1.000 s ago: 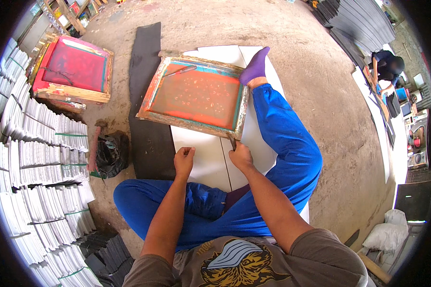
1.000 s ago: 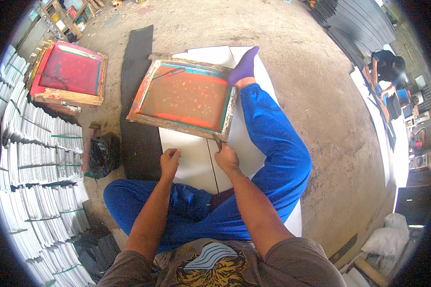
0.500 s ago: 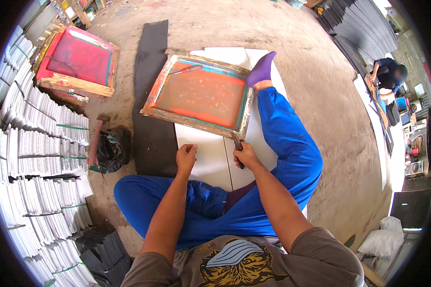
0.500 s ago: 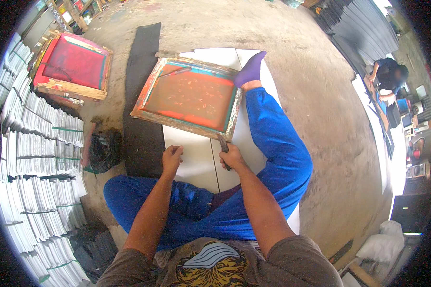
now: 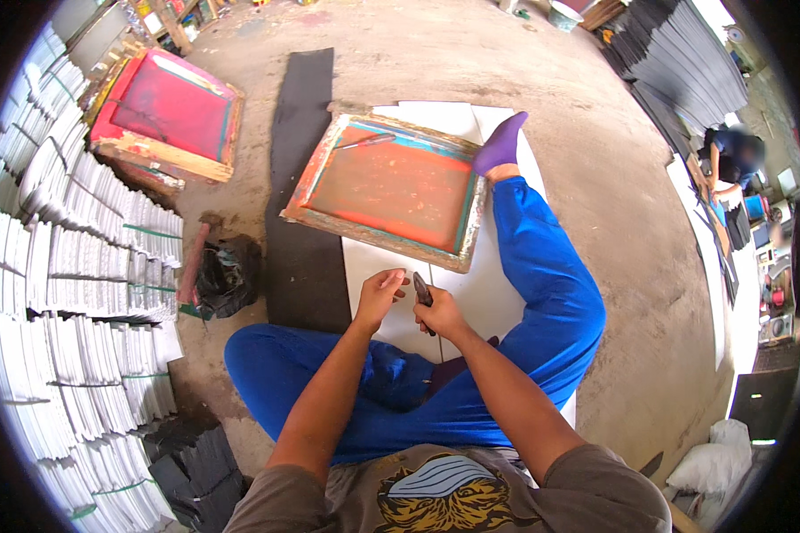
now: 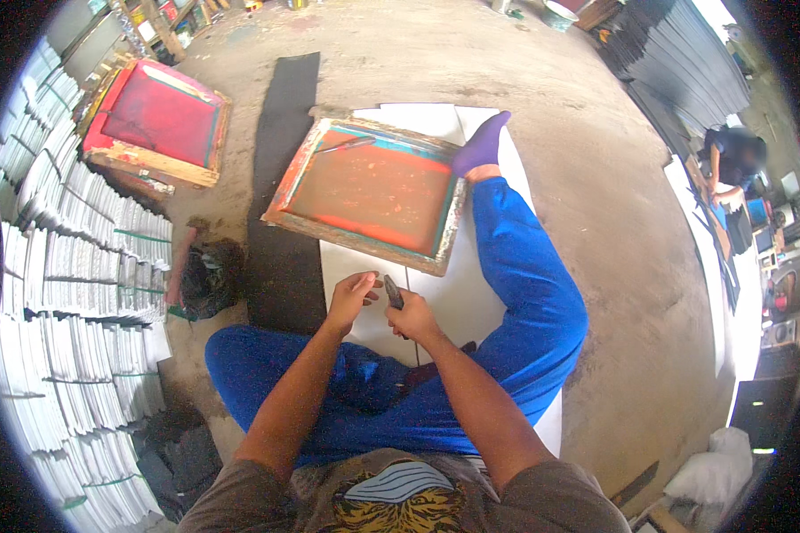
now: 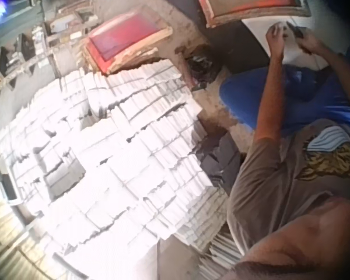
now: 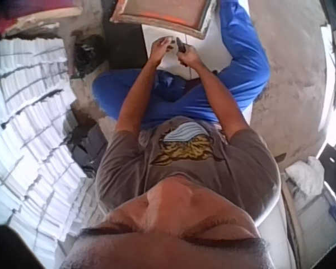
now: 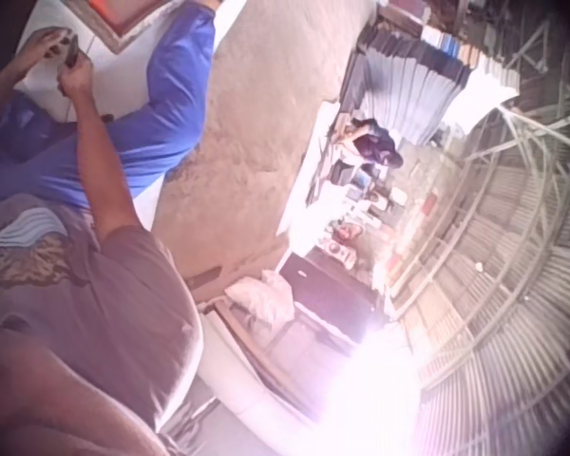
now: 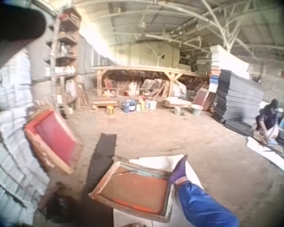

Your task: The person sits on the floor and uses a squeegee to pull red ink across a screen printing frame onto a white sheet. The person repeatedly repositions the frame and applies ink to the screen to continue printing.

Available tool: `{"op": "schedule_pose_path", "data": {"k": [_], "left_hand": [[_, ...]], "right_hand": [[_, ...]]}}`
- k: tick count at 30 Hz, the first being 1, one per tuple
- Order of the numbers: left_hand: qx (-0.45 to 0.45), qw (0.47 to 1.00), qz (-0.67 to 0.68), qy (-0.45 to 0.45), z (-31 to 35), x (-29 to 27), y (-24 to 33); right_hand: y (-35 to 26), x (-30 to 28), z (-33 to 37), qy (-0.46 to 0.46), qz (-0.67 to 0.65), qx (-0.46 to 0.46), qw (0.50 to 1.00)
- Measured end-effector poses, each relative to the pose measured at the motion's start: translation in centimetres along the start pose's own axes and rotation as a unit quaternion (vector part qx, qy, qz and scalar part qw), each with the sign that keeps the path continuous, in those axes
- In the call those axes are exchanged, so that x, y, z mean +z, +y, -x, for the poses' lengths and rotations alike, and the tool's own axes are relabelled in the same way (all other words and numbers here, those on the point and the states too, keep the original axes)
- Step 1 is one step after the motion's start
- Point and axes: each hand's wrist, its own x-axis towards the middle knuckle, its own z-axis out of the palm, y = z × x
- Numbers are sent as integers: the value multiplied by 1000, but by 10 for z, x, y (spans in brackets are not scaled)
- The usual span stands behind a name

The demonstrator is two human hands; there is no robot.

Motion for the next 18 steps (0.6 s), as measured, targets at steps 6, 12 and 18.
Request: {"op": "schedule_pose_path", "data": {"k": [6,12,18], "left_hand": [[-57,995,81,18,10,-36,6],[-52,984,143,95,9,-71,19],[0,963,57,265,7,-112,39]], "right_hand": [[-21,31,-3,-121,-19,-25,992],[-46,59,-27,-221,-67,12,973],[-65,80,-28,-323,-79,71,940]]}}
